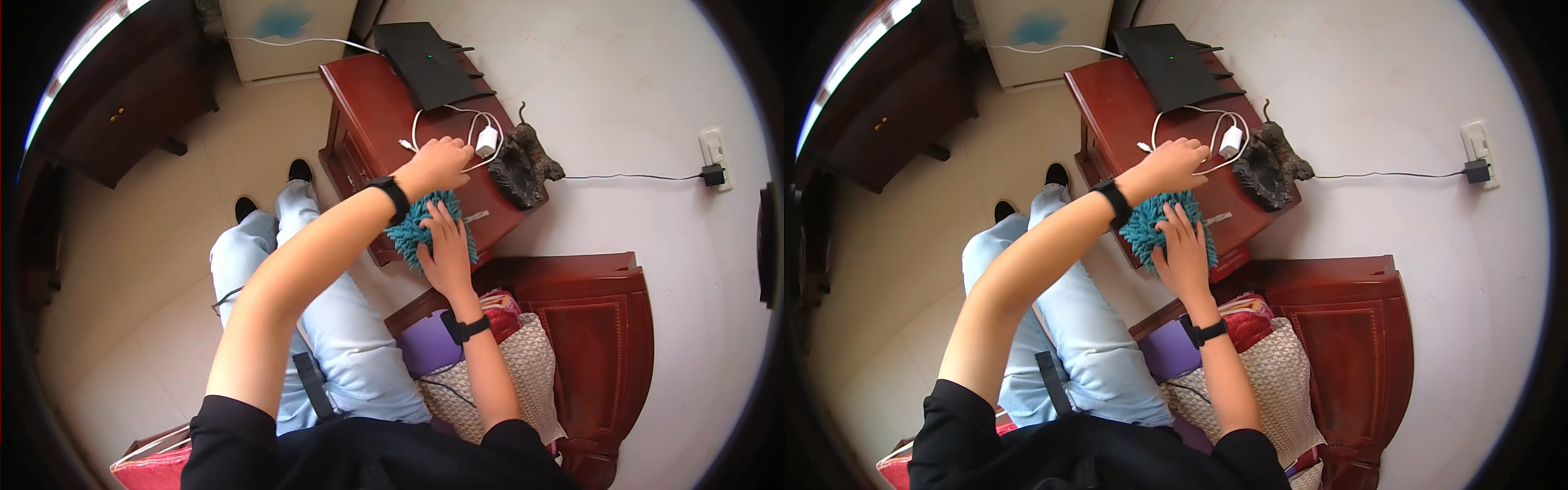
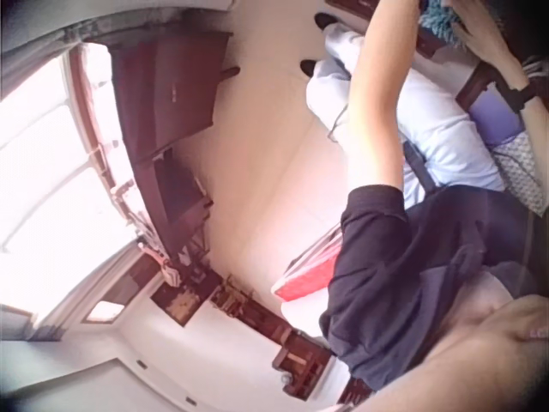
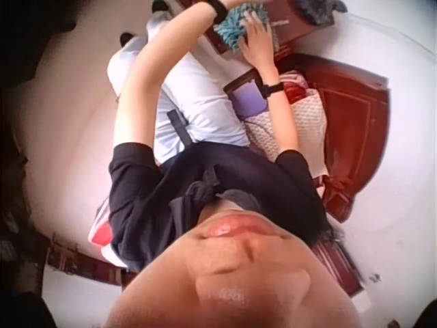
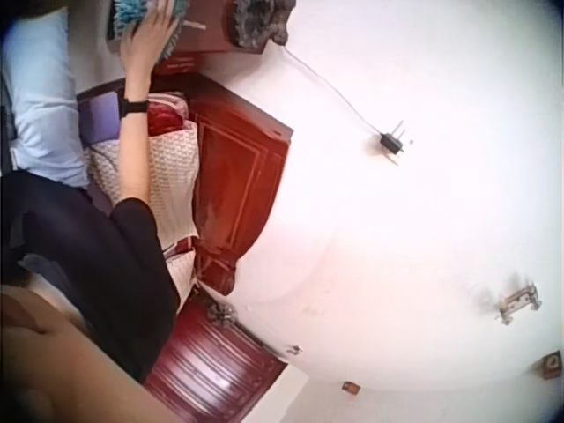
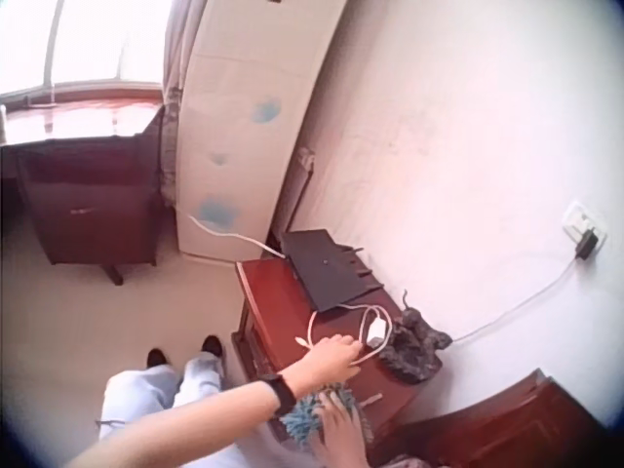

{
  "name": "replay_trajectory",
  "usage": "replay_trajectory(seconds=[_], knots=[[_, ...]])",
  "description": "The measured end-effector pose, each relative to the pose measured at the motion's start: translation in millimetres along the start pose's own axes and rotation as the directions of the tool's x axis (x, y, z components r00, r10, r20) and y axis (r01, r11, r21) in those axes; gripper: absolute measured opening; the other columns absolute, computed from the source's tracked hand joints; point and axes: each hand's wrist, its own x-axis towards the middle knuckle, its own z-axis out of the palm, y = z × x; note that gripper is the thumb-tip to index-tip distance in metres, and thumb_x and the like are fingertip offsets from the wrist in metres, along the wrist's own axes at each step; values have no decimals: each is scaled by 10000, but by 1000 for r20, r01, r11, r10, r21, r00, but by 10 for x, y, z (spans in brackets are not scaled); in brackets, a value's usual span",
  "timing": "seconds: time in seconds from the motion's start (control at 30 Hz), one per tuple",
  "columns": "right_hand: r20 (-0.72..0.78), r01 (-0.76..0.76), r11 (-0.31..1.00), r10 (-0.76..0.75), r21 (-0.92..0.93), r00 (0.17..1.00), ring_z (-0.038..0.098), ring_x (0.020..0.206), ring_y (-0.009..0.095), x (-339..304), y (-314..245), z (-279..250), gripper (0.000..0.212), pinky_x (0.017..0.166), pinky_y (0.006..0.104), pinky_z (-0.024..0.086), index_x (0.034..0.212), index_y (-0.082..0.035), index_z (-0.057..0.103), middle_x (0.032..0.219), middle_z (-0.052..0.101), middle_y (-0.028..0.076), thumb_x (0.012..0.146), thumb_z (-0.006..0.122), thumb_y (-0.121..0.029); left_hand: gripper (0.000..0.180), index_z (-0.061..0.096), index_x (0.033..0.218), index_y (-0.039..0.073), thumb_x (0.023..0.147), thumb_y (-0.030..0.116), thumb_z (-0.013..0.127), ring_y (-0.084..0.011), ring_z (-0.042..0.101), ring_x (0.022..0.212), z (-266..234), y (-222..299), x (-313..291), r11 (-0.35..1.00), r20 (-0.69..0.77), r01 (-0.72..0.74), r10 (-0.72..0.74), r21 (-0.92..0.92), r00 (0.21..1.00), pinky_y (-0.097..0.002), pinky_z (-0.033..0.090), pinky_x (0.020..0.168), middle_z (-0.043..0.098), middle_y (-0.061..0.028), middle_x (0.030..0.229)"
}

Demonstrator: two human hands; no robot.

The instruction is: Cleaning balcony railings and indoor furniture using a duster.

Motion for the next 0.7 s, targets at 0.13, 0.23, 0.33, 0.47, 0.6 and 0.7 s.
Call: replay_trajectory(seconds=[0.13, 0.23, 0.33, 0.47, 0.6, 0.7], knots=[[-74, -123, 988, 131, 98, 989, 371, 1449, 313, -204, 237, -103, 290, 1159, 592, 233, 1116, -53, 558, 1476, 501, 118, 830, 579, -97, 728, 494, 1330, 74, 709, 290, 807, -391, 611, 1047, 329, 143, 458, 984, -24, 101, -98, 149, 995, -472, 516, 874, 599, -202, 1126], [-104, -126, 991, 130, 39, 986, 344, 1463, 317, -205, 259, -19, 306, 1175, 571, 214, 1143, -40, 547, 1500, 475, 113, 846, 548, -110, 859, 403, 1436, 96, 691, 237, 809, -391, 613, 1034, 515, 49, 624, 947, -51, 128, -118, 295, 992, -474, 527, 836, 586, -212, 1103], [-119, -127, 991, 131, 38, 984, 344, 1464, 308, -193, 239, 17, 327, 1170, 586, 214, 1160, -35, 553, 1494, 480, 103, 852, 534, -146, 674, 433, 1373, 67, 772, 122, 733, -347, 644, 968, 689, -68, 665, 936, -233, 274, -221, 222, 947, -443, 543, 772, 604, -182, 1081], [-155, -119, 992, 124, 41, 980, 375, 1446, 296, -147, 195, 23, 326, 1156, 589, 231, 1146, -45, 569, 1472, 506, 106, 838, 545, -150, 818, 352, 1496, 92, 776, 157, 737, -349, 658, 923, 744, -164, 638, 937, -152, 233, -198, 261, 968, -427, 574, 685, 592, -181, 1068], [-211, -140, 990, 132, -23, 969, 411, 1424, 292, -235, 310, 42, 340, 1144, 574, 254, 1149, -67, 573, 1443, 538, 109, 820, 565, -152, 932, 309, 1548, 301, 739, 223, 765, -376, 657, 954, 688, 235, 836, 939, -117, 215, -190, 268, 975, -435, 583, 737, 559, -187, 1096], [-221, -123, 992, 120, 0, 968, 422, 1415, 297, -210, 275, 67, 350, 1143, 572, 257, 1154, -75, 571, 1434, 547, 113, 813, 571, -154, 909, 318, 1540, 323, 752, 206, 755, -374, 656, 955, 637, 185, 929, 937, -110, 191, -165, 292, 980, -439, 582, 736, 563, -175, 1100]])
